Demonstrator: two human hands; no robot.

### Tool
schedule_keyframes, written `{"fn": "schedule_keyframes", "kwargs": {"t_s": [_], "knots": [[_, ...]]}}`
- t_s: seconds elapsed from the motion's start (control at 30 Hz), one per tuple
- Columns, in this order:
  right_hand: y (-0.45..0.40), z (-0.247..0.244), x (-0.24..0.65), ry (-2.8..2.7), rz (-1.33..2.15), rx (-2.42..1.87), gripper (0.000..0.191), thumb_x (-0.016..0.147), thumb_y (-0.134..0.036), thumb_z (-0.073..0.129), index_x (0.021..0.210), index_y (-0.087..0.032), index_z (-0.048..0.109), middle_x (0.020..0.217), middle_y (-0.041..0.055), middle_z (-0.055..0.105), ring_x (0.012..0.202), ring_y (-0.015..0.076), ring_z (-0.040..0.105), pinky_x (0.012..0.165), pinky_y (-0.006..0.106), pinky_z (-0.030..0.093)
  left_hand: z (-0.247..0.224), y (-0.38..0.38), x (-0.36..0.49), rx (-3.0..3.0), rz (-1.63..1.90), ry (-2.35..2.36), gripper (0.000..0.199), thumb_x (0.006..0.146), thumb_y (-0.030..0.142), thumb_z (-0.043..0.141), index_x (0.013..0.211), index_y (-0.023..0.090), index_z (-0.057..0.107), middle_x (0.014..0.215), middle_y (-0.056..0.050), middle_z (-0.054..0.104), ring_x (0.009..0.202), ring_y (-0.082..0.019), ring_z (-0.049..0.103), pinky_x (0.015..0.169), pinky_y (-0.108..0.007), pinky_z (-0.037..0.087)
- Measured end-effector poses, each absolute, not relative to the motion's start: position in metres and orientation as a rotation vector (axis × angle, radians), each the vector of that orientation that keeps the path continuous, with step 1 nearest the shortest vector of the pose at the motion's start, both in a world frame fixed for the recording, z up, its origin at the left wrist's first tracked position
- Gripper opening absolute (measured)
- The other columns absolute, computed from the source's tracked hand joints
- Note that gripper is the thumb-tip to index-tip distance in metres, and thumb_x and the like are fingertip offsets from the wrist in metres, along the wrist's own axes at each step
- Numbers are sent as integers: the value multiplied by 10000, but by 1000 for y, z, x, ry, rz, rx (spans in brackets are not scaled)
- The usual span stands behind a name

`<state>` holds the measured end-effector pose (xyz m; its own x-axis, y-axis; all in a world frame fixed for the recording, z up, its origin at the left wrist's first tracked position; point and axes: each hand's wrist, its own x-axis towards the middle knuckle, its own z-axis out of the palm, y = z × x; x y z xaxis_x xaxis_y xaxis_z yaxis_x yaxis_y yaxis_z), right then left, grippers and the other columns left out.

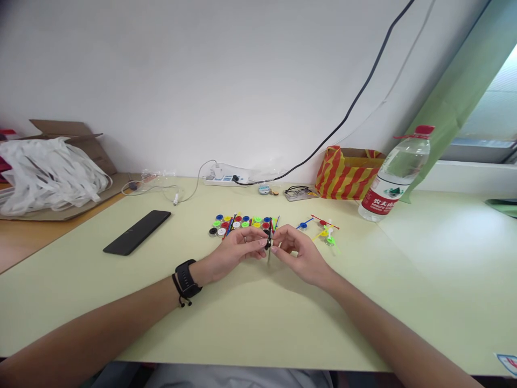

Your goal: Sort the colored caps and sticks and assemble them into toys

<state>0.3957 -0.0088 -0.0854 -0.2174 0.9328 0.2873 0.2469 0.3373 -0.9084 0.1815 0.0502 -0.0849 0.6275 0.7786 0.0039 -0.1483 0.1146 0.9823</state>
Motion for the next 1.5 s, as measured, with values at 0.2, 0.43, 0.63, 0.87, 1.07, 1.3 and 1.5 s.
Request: {"fn": "schedule_keyframes", "kwargs": {"t_s": [0.2, 0.43, 0.63, 0.87, 1.07, 1.3, 1.5], "knots": [[-7, -90, 395, -1649, 983, -1088, 270, 960, -480, 662, 1101, -252, 627, 894, 41, 664, 730, 190, 621, 667, 342, 538, -84, 48, 183, 1317, 787, 605, 404, 746, 406, 897, 1038, 168, 753, 991, -71, 738, 890, -193, 714, 863, -358, 579], [-11, -86, 397, -1716, 772, -1078, 446, 994, -446, 612, 1397, -299, 491, 955, 39, 653, 694, 174, 606, 700, 363, 542, -83, 48, 182, 1349, 831, 608, 399, 739, 379, 907, 1040, 174, 744, 1015, -71, 740, 898, -202, 723, 885, -382, 578], [-12, -84, 398, -1725, 710, -1074, 658, 1015, -440, 573, 1588, -353, 261, 988, 26, 630, 658, 161, 576, 696, 359, 530, -83, 49, 182, 1376, 853, 630, 395, 748, 380, 902, 1044, 161, 757, 1011, -86, 757, 961, -219, 722, 932, -390, 563], [-10, -83, 406, -1679, 983, -1051, 505, 1054, -601, 365, 940, -238, 699, 879, 55, 650, 686, 190, 573, 730, 379, 506, -83, 49, 183, 1356, 854, 613, 386, 728, 373, 918, 1015, 158, 776, 983, -85, 779, 915, -212, 738, 937, -397, 568], [-1, -82, 416, -1578, 1073, -1053, 667, 1045, -640, 358, 553, -216, 509, 576, 29, 524, 569, 177, 493, 627, 357, 418, -85, 51, 183, 1340, 890, 640, 392, 736, 369, 914, 1024, 149, 764, 1038, -101, 782, 910, -213, 747, 941, -396, 579], [-6, -82, 399, -1567, 1037, -1026, 286, 928, -487, 716, 954, -239, 575, 813, -3, 584, 668, 153, 535, 612, 303, 460, -85, 50, 181, 1350, 869, 629, 397, 749, 368, 906, 1044, 148, 756, 1028, -90, 773, 911, -210, 744, 925, -390, 584], [-7, -82, 397, -1627, 935, -1071, 217, 940, -406, 710, 1002, -238, 587, 972, 33, 633, 765, 165, 613, 696, 323, 521, -86, 49, 182, 1368, 838, 620, 400, 755, 368, 903, 1055, 148, 755, 985, -88, 775, 927, -212, 742, 908, -374, 583]]}}
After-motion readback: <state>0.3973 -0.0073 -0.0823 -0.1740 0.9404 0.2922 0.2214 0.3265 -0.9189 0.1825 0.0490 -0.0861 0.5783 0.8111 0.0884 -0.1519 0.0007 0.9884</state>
